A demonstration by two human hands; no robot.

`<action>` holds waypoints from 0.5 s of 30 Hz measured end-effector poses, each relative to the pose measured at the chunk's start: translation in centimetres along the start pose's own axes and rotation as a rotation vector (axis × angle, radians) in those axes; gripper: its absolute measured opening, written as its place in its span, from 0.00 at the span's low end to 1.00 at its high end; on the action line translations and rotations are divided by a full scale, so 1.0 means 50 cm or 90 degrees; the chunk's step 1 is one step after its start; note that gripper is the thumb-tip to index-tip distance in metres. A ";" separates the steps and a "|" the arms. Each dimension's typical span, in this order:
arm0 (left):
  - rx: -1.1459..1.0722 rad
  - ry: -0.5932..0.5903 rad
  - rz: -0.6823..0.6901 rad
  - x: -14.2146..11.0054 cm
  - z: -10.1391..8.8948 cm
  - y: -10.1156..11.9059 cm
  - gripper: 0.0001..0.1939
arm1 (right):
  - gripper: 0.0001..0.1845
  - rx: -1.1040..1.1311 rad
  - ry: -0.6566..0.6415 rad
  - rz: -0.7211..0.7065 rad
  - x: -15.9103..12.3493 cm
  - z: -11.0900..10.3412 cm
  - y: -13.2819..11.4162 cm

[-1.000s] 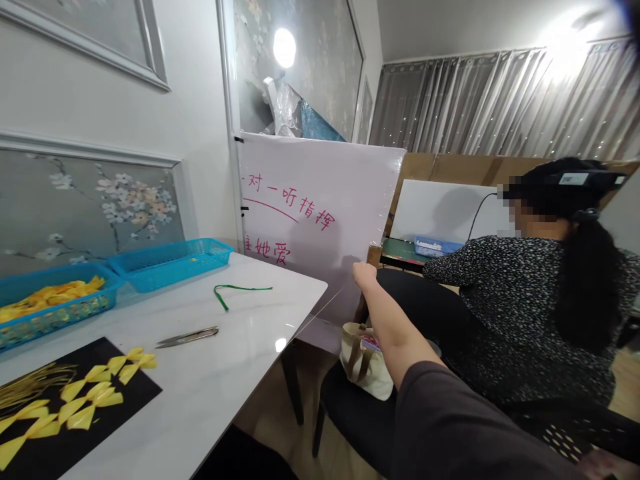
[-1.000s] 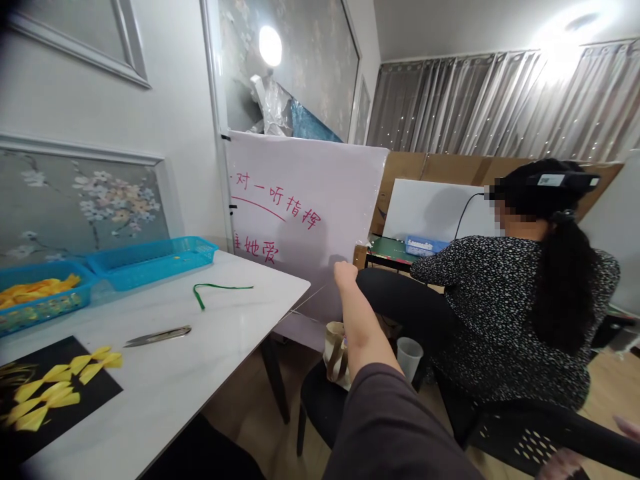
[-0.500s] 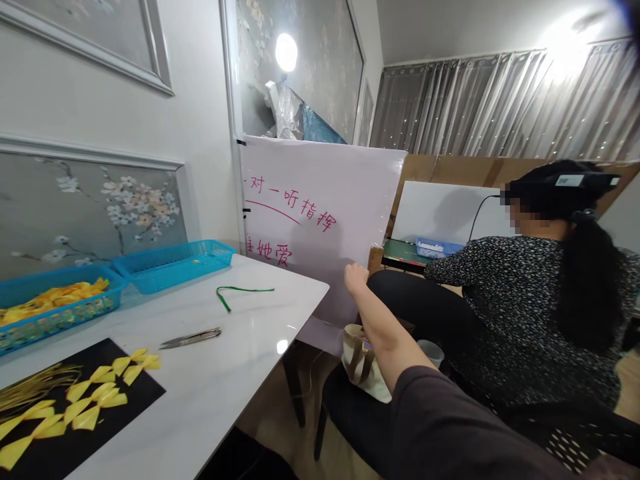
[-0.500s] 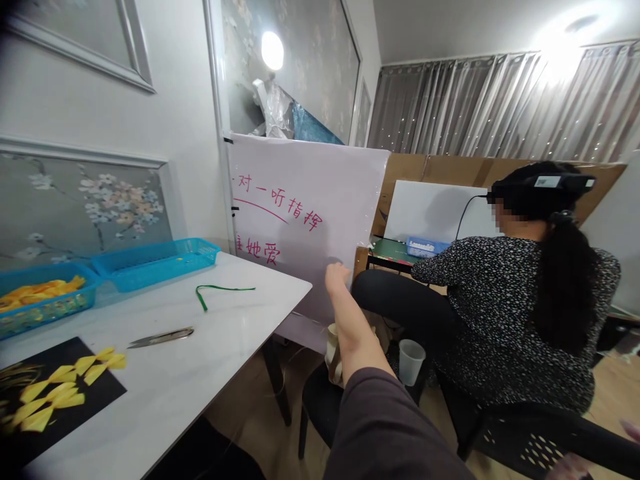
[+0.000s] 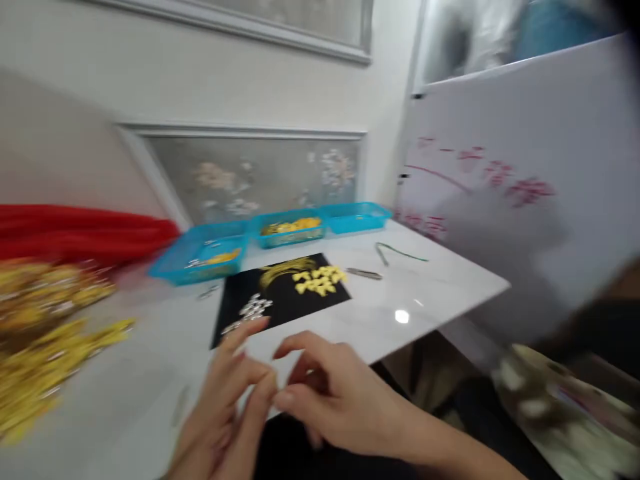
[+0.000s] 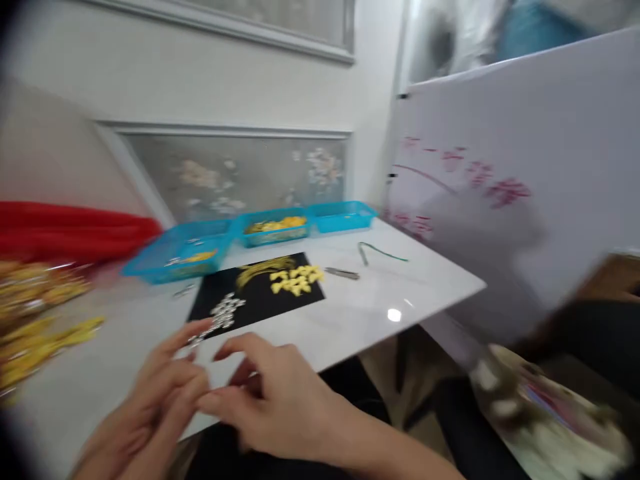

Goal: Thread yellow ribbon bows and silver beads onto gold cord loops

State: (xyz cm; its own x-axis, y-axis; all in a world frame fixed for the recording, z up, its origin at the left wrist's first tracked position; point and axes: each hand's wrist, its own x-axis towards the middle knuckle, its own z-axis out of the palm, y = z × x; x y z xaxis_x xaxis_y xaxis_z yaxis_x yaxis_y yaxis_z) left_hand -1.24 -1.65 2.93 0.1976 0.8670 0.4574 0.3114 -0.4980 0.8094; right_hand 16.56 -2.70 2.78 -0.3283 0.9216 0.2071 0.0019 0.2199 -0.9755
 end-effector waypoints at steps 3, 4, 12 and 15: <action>0.004 -0.047 -0.116 -0.026 -0.009 0.014 0.15 | 0.11 -0.129 0.021 -0.070 -0.002 0.026 0.029; -0.013 -0.040 -0.147 -0.031 -0.006 0.012 0.16 | 0.08 -0.158 0.015 -0.097 -0.004 0.032 0.036; -0.062 -0.055 -0.225 -0.062 0.010 -0.014 0.17 | 0.12 -0.281 -0.004 -0.186 -0.024 0.051 0.065; -0.064 -0.065 -0.238 -0.063 0.010 -0.016 0.18 | 0.12 -0.292 -0.045 -0.155 -0.025 0.049 0.071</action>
State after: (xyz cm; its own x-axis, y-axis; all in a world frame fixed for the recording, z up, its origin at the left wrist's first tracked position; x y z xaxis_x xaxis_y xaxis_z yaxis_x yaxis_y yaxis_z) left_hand -1.63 -4.01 0.65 0.1808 0.9794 0.0901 0.2883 -0.1403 0.9472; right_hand 14.67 -3.84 -1.14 -0.4336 0.8062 0.4026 0.3258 0.5568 -0.7641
